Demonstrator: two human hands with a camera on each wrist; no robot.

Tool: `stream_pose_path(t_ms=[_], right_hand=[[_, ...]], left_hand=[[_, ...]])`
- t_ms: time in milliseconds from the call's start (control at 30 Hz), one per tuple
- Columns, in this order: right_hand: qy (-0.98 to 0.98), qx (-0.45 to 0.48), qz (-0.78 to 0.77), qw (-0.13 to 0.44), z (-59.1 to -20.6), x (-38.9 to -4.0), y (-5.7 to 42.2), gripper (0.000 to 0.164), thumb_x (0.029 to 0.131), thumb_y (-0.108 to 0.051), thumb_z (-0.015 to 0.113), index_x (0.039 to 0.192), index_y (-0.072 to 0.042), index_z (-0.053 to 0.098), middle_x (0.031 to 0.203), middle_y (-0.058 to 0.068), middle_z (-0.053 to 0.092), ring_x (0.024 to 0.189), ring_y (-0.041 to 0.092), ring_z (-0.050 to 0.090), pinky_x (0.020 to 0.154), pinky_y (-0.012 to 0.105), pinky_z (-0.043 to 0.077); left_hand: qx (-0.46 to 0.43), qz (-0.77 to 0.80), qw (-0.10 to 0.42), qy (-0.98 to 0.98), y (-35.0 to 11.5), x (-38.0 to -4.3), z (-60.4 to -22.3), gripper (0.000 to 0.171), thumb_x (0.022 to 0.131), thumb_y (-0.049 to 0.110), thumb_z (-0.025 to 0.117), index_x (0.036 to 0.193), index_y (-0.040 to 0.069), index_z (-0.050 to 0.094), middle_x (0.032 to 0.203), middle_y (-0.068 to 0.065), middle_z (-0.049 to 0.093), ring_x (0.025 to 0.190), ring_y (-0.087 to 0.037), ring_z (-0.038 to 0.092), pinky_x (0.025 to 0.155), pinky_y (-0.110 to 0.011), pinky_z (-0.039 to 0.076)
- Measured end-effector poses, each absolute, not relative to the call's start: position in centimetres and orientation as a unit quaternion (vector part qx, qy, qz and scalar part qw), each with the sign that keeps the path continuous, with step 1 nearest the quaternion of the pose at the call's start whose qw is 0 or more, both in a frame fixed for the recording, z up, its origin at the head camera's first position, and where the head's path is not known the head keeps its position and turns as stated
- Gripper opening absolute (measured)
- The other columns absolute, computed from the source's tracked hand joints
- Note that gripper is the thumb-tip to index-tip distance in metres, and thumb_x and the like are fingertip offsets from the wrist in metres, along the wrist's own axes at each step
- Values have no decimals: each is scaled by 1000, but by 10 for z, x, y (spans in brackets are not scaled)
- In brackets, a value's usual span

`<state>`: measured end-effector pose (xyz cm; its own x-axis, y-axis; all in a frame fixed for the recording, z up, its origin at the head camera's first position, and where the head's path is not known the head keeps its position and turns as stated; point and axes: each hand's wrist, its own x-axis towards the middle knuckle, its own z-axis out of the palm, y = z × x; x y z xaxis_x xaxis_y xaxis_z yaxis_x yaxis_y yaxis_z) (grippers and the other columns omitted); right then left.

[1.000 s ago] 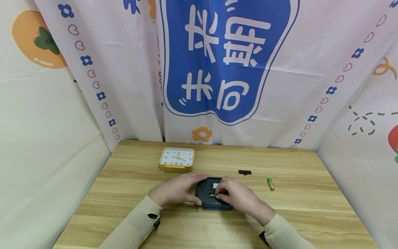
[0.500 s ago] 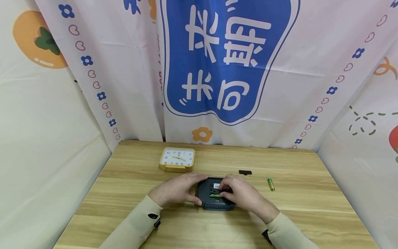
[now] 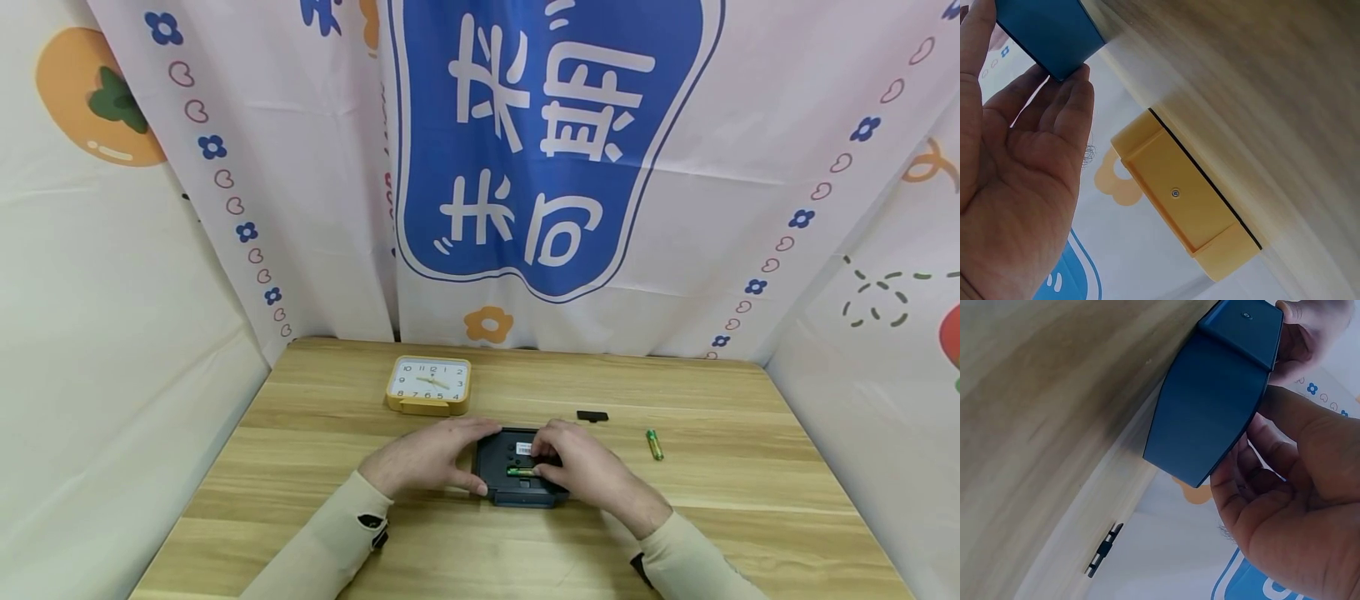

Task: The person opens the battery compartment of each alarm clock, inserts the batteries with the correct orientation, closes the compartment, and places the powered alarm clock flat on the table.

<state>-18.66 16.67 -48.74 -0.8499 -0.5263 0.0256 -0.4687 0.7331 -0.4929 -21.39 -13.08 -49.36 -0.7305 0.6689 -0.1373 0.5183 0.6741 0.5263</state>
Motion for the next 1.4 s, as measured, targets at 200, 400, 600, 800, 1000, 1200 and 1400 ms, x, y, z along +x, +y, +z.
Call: stream_pose_path(t_ms=[200,400,600,800,1000,1200,1400], right_hand=[[934,-263,-237,47,-488,-186,163,19,98,-10,97,105,-15,80,102,-4,71,93,10,63,81,28,60],[935,-257,-242,44,-489,-186,161,21,97,-9,98,103,-14,78,100,-4,69,91,10,61,79,27,57],[934,-252,-247,52,-488,-187,161,20,97,-11,98,103,-15,79,101,-5,70,92,9,62,80,27,58],[931,-251,-258,53,-486,-192,167,16,101,-13,95,109,-13,82,106,-3,75,97,11,67,84,28,62],[929,-238,-279,40,-479,-197,173,14,103,-12,91,114,-9,83,108,0,77,100,14,71,88,31,65],[939,-193,-284,37,-474,-204,182,16,105,-11,89,120,-7,83,116,4,79,107,18,73,97,43,68],[934,-178,-309,13,-478,-213,197,18,108,-9,85,123,-1,81,119,10,79,108,21,73,100,48,69]], left_hand=[[329,234,159,901,-130,-214,-494,94,98,50,96,176,16,56,184,-7,54,171,-29,53,143,-52,46],[332,234,155,900,-130,-214,-494,95,97,50,97,175,15,56,184,-9,54,171,-30,53,143,-53,46],[329,235,162,900,-130,-214,-493,95,98,50,96,176,16,55,185,-8,53,171,-30,53,143,-53,46],[335,233,157,899,-130,-215,-494,95,98,50,96,176,16,55,184,-8,54,171,-30,53,143,-53,46],[334,234,161,899,-130,-215,-495,95,98,51,96,176,17,55,184,-8,54,171,-29,53,143,-52,46],[331,232,163,900,-130,-216,-495,96,97,52,96,177,18,54,185,-8,52,172,-29,52,143,-52,46],[325,228,166,902,-129,-215,-494,97,97,52,96,177,18,54,186,-8,52,172,-30,51,143,-53,45]])
